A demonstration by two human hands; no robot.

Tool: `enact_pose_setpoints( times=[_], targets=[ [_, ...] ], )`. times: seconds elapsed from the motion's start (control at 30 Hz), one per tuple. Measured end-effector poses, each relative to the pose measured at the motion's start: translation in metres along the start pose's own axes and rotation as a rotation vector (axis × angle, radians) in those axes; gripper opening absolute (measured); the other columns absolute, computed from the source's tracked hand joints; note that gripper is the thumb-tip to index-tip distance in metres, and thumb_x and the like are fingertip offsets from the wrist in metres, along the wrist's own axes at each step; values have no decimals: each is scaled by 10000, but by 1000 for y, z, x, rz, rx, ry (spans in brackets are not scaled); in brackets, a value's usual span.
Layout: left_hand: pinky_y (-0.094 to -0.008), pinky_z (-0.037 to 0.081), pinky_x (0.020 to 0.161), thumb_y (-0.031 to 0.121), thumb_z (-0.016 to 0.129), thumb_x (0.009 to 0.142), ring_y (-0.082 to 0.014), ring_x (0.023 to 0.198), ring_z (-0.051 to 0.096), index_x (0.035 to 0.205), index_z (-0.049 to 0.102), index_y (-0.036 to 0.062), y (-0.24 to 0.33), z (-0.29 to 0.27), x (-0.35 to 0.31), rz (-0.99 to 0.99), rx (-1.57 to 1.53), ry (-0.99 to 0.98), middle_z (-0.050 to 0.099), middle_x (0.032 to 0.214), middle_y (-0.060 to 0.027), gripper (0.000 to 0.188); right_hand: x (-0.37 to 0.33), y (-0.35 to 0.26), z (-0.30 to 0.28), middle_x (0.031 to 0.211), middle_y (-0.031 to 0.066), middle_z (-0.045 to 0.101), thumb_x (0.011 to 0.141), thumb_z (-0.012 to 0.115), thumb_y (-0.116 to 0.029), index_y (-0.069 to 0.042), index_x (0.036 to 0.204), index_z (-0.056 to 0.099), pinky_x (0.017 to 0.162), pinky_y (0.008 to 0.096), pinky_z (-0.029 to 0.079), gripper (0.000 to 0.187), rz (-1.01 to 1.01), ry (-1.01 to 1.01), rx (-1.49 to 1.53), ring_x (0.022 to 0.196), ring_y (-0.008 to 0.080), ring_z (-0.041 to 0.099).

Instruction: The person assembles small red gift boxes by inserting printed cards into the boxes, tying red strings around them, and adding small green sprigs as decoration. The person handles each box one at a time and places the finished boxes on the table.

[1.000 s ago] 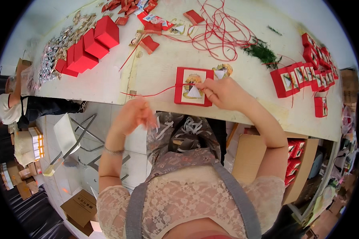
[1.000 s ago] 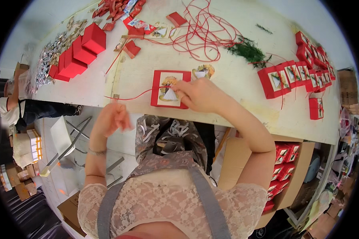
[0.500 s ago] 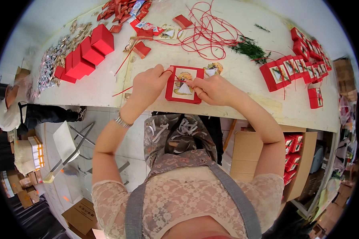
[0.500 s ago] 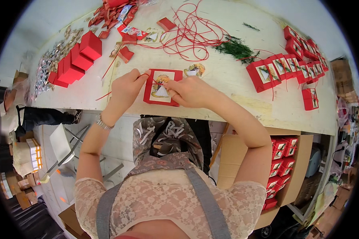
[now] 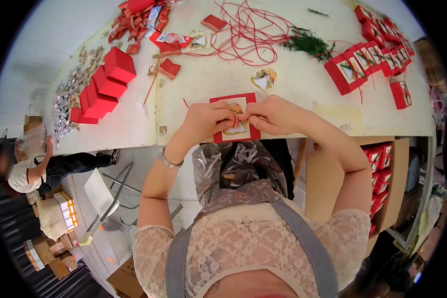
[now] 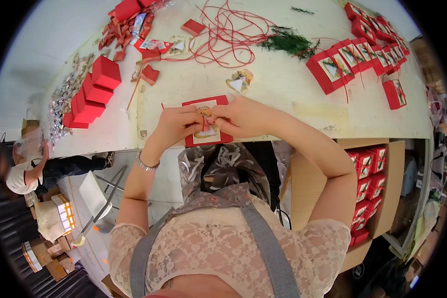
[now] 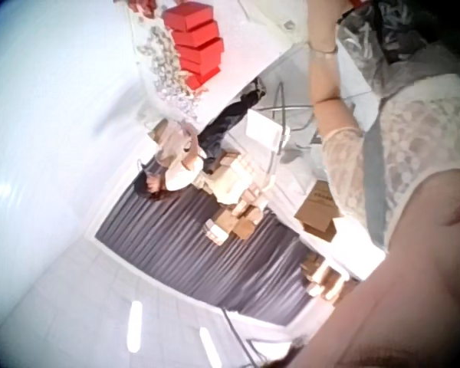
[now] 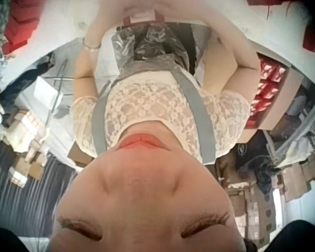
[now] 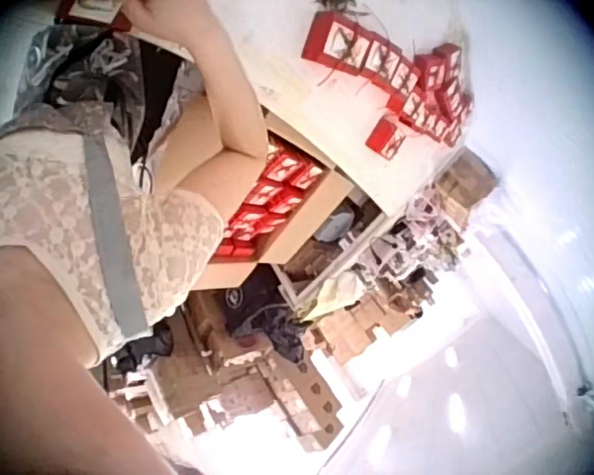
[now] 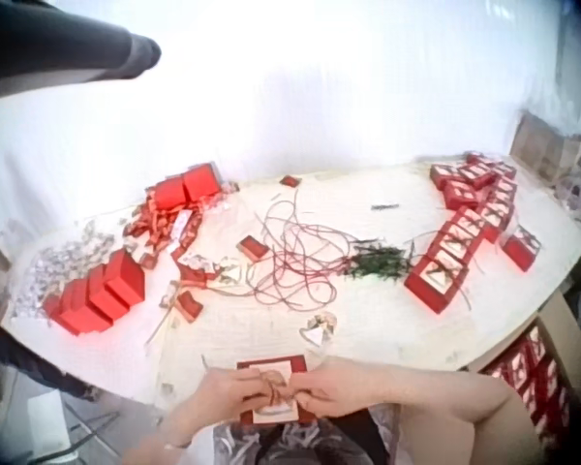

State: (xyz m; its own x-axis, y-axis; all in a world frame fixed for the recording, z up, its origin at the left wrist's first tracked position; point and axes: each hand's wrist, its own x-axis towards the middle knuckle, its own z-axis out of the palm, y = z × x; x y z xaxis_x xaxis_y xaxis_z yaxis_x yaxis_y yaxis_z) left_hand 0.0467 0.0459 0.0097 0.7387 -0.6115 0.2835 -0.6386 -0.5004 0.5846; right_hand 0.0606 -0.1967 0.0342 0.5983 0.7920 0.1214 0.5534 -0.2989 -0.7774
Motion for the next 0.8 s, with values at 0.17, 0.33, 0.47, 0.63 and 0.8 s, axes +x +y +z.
enact_pose_setpoints(
  times=[0.17, 0.33, 0.47, 0.63, 0.8],
  targets=[
    [-300, 469, 553, 167, 732, 764, -189, 652, 614, 804, 668, 155, 14, -5, 0, 15, 141, -56, 633, 826, 18, 77, -18, -20, -50, 588, 135, 547, 922, 575, -347, -9, 777, 627, 533, 354, 419, 371, 466, -84, -211, 506, 274, 529],
    [-316, 464, 518, 241, 668, 834, -171, 623, 601, 840, 636, 187, 14, -3, -1, 79, 192, -33, 592, 815, 46, 63, -28, -19, -50, 648, 114, 591, 952, 537, -358, -2, 836, 628, 593, 307, 443, 386, 631, 27, -812, 594, 213, 549],
    [-301, 460, 539, 209, 693, 811, -176, 614, 592, 822, 628, 165, 13, -5, 0, 83, 154, -46, 598, 833, 30, 79, -14, 24, -3, 690, 21, 578, 954, 566, -275, -24, 919, 636, 579, 231, 402, 263, 508, 224, 72, 595, 83, 474],
    [-326, 478, 563, 250, 678, 821, -189, 643, 607, 793, 630, 174, 14, -9, 4, 69, 169, -94, 600, 826, 22, 95, -9, 13, -31, 673, -66, 538, 888, 671, -165, -12, 944, 664, 509, 212, 350, 164, 913, -449, 429, 601, 40, 441],
    [-338, 490, 595, 252, 699, 789, -192, 691, 629, 784, 658, 166, 11, -13, 10, 2, 122, -161, 621, 842, 25, 95, 11, 2, -8, 738, 2, 602, 844, 693, -104, -25, 943, 690, 570, 283, 468, 126, 166, -121, 36, 683, 105, 593]
  ],
)
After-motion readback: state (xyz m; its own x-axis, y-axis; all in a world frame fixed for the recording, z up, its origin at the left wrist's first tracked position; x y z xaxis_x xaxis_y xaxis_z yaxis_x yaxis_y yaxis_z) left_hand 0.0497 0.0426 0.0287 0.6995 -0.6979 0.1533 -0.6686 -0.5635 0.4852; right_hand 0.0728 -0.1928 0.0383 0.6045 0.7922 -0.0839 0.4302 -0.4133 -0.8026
